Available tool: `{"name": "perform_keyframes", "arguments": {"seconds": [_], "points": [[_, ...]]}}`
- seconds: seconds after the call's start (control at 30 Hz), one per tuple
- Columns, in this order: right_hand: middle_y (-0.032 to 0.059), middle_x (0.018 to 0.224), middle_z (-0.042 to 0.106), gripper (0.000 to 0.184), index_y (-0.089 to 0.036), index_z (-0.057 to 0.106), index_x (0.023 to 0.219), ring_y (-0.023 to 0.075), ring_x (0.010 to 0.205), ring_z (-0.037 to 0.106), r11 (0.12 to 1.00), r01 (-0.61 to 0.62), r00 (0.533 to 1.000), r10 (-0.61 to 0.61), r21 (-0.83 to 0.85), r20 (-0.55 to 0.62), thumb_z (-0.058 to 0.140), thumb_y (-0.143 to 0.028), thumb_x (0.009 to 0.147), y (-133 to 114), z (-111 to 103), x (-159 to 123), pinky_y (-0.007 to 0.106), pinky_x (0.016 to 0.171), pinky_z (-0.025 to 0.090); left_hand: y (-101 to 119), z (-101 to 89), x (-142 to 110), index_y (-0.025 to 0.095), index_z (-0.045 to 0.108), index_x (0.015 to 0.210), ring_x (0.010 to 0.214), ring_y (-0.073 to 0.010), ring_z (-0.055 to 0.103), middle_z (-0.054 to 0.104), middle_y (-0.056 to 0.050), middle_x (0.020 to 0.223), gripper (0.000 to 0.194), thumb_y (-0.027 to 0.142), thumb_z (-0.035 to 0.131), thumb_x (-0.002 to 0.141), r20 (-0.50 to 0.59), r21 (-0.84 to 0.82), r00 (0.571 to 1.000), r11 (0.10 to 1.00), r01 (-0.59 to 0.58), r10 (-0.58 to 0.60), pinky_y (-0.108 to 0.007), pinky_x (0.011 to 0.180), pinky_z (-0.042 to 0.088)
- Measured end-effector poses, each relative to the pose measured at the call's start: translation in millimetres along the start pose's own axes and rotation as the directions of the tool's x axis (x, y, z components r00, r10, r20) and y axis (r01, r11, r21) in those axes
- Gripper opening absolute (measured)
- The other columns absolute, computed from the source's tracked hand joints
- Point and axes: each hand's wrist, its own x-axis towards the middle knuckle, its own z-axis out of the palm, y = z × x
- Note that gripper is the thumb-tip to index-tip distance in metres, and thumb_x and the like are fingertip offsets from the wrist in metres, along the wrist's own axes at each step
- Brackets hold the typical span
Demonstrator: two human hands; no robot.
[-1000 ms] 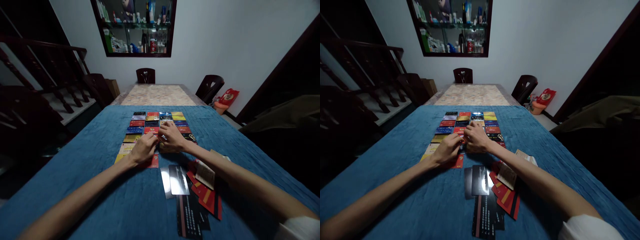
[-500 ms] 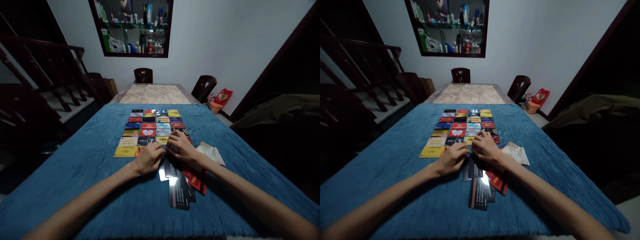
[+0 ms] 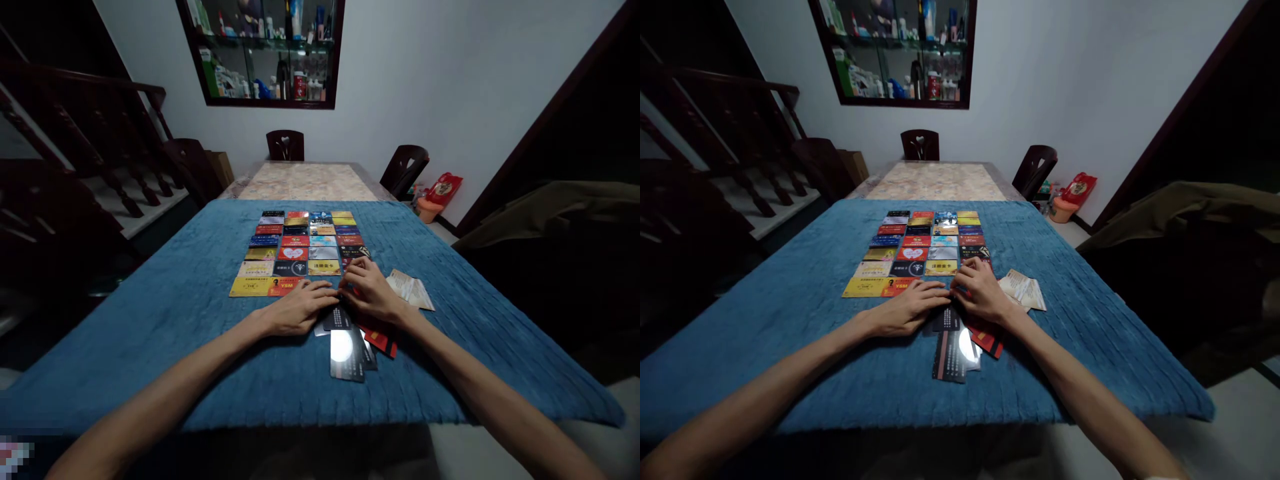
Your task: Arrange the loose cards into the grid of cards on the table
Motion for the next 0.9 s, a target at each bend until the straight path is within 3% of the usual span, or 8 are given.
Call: {"name": "perform_keyframes", "arguments": {"seconds": [0.23,0.57,0.77,0.9], "points": [[0.0076,0.091,0.067,0.009,-0.02,0.066,0.09,0.0271,0.104,0.046,0.999,0.037,0.999,-0.037,-0.038,0.008,0.058,-0.025,0.092,-8.5,-9.3,-5.8,0.043,0.089,0.038,-0.5,-3.3,-6.0,0.02,0.058,0.13,0.137,-0.0303,0.041,0.062,-0.011,0.134,0.044,0.01,0.047,0.089,0.001,0.071,1.0,0.997,-0.029,0.029,-0.054,0.11,0.036],[0.0083,0.096,0.069,0.023,-0.02,0.069,0.096,0.0276,0.106,0.047,0.995,0.091,0.979,-0.094,0.028,0.179,0.062,-0.041,0.093,-29.4,-17.0,-6.8,0.046,0.093,0.038,4.5,-11.7,-12.8,0.017,0.063,0.12,0.107,-0.0296,0.05,0.059,-0.012,0.108,0.036,0.027,0.06,0.085,-0.027,0.171,1.0,0.985,-0.008,0.013,-0.048,0.098,0.044],[0.0089,0.102,0.067,0.038,-0.021,0.07,0.106,0.0277,0.105,0.047,0.991,0.115,0.957,-0.128,0.068,0.26,0.065,-0.054,0.088,-30.7,-12.1,-8.4,0.045,0.09,0.04,2.1,-14.8,-13.8,0.02,0.061,0.121,0.117,-0.0299,0.048,0.061,-0.011,0.12,0.039,0.03,0.065,0.083,-0.022,0.092,0.999,0.995,-0.031,0.033,-0.047,0.103,0.04],[0.009,0.1,0.065,0.043,-0.019,0.07,0.107,0.0264,0.101,0.047,0.988,0.134,0.948,-0.152,0.082,0.281,0.067,-0.056,0.086,-31.6,-11.5,-8.5,0.043,0.087,0.041,2.5,-17.4,-14.2,0.017,0.062,0.113,0.111,-0.0291,0.054,0.064,-0.011,0.112,0.035,0.029,0.067,0.081,0.028,0.106,0.999,0.994,-0.024,0.021,-0.048,0.1,0.04]]}}
